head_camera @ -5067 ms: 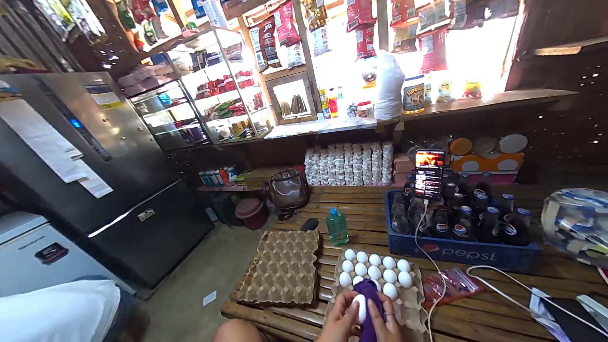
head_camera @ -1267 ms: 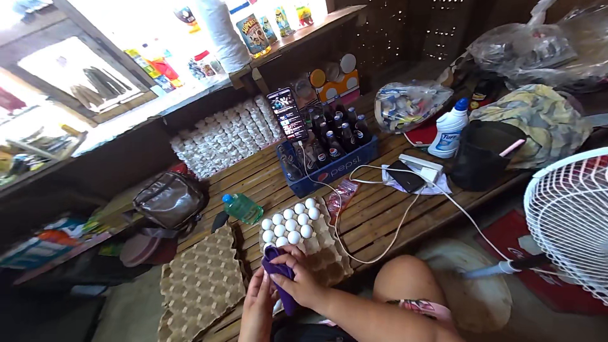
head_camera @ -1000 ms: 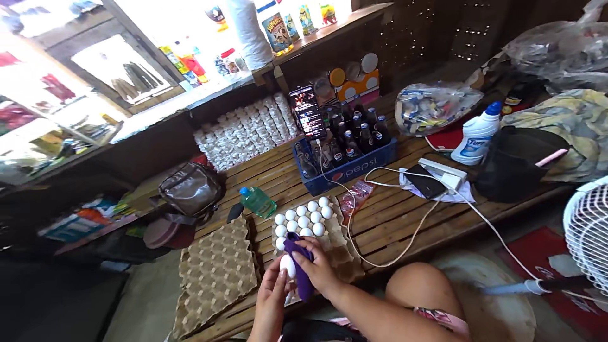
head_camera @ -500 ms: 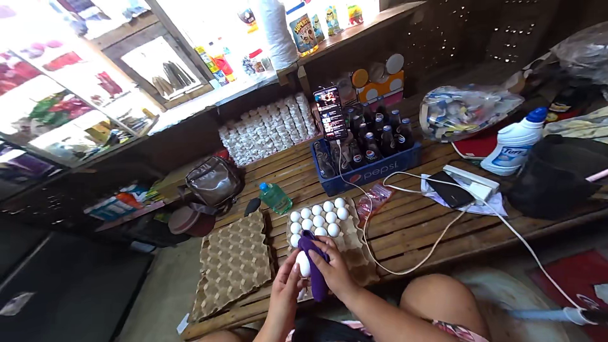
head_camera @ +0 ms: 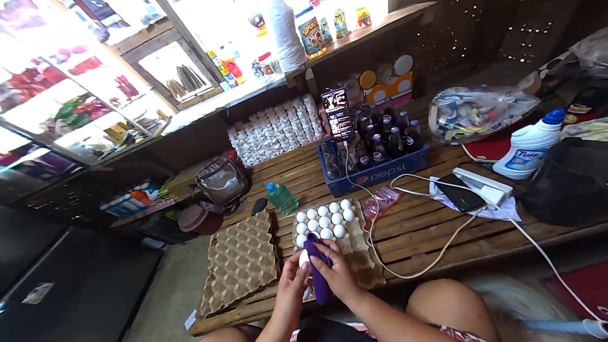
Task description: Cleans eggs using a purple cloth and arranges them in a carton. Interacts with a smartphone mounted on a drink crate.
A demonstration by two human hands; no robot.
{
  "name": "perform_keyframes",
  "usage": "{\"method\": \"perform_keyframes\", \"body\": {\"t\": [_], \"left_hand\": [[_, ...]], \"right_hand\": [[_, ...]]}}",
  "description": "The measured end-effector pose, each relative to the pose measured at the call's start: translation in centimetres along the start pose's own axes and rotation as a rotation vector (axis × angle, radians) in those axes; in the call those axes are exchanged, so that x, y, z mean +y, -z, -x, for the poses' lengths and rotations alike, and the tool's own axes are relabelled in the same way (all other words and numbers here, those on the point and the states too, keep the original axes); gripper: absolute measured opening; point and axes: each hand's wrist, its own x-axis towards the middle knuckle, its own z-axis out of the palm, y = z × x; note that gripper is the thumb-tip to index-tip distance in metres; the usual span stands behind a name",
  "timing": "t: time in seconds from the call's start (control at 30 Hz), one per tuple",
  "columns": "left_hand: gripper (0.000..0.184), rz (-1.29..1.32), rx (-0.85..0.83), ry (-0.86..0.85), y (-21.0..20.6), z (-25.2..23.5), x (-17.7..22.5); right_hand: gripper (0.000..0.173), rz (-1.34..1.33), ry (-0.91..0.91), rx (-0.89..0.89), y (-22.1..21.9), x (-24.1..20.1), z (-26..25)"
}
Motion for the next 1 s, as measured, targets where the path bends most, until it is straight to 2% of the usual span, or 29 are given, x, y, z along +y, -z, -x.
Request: {"method": "perform_keyframes", "body": {"t": [0.13, 0.27, 0.43, 0.53, 0.67, 0.77, 0.87, 1.0], "left_hand": [[0.038, 0.04, 0.061, 0.025, 0.1, -0.5, 0.2], [0.038, 0.004, -0.062, 0.054, 0.4, -0.2, -0.2], [0.041, -0.066, -0.194, 0.054, 0.6, 0.0, -0.6], [0.042, -0.075, -0.145, 0.064, 0.2, -0.1, -0.5], [0.033, 0.0, -0.049, 0.12, -0.1, -0.3, 0.0], [0.031, -0.034, -0.085, 0.124, 0.2, -0.2, -0.1], [0.028, -0.132, -0.147, 0.157, 0.7, -0.2, -0.6], [0.033, -0.2, -0.173, 0.196, 0.7, 0.0, -0.9]], "right_hand": [[0.039, 0.092, 0.083, -0.026, -0.3, 0.6, 0.4], [0.037, 0.078, 0.105, -0.011, -0.2, 0.4, 0.1], [0.038, 0.024, -0.031, 0.071, 0.4, -0.5, -0.5], [0.038, 0.081, 0.059, 0.083, 0.2, 0.2, -0.4], [0.039, 0.227, 0.236, -0.027, -0.3, 0.9, 0.5], [0.036, 0.286, 0.304, -0.039, -0.2, 0.9, 0.5], [0.04, 0.229, 0.234, -0.035, 0.2, 0.6, 0.0], [0.048, 0.061, 0.039, -0.065, 0.5, 0.4, -0.4]]}}
